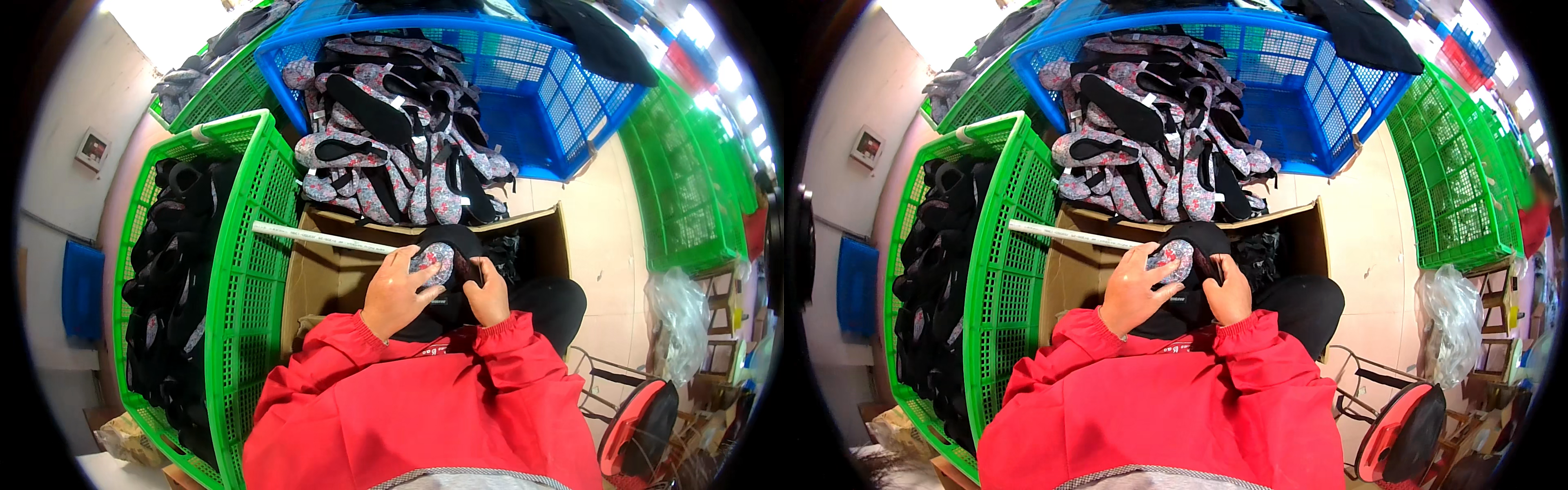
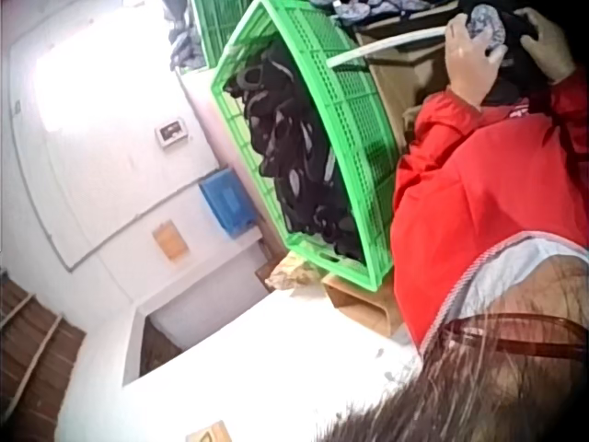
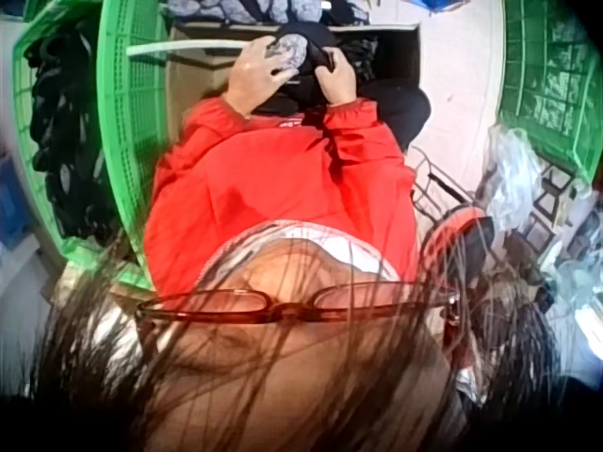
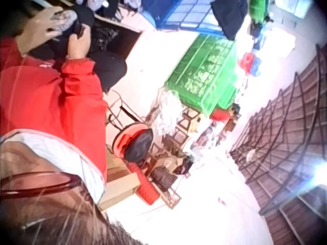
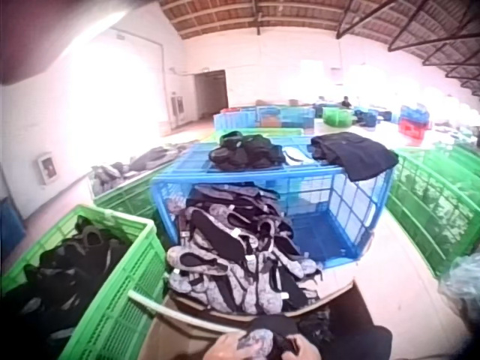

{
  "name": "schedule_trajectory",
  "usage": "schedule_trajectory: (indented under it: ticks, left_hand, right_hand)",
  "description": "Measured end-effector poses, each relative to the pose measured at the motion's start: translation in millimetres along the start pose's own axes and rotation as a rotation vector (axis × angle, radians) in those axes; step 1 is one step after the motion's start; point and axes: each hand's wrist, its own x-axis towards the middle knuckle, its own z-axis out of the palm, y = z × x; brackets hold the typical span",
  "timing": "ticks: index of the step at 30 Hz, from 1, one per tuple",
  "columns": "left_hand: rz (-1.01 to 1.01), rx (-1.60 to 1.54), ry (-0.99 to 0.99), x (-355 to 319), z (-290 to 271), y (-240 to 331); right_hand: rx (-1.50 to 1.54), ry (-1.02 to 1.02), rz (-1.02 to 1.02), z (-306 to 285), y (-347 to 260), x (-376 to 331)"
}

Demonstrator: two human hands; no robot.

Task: The person sits on the floor and assembles slippers by hand. They pick up a slipper sole and a patterned fabric upper, then press the upper onto the sole to attach them. The person handles the slippers one at a time, inspecting the fit and adjusting the fabric before placing the finished unit aside.

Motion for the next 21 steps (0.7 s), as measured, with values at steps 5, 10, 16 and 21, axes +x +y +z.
schedule_trajectory:
  ticks: [5,10,16,21]
  left_hand:
    - [0.005,0.019,0.045,-3.0,21.8,-11.1]
    - [-0.017,0.026,0.080,12.6,34.3,-24.6]
    - [-0.049,0.073,0.118,28.0,49.5,-44.1]
    - [-0.045,0.202,0.119,46.2,62.6,-64.1]
  right_hand:
    - [-0.059,0.006,-0.058,3.8,13.0,-3.5]
    - [-0.048,-0.010,-0.063,6.4,12.7,-1.8]
    - [-0.034,-0.030,-0.045,7.2,3.7,-2.5]
    - [-0.045,-0.013,-0.080,9.4,2.0,-2.6]
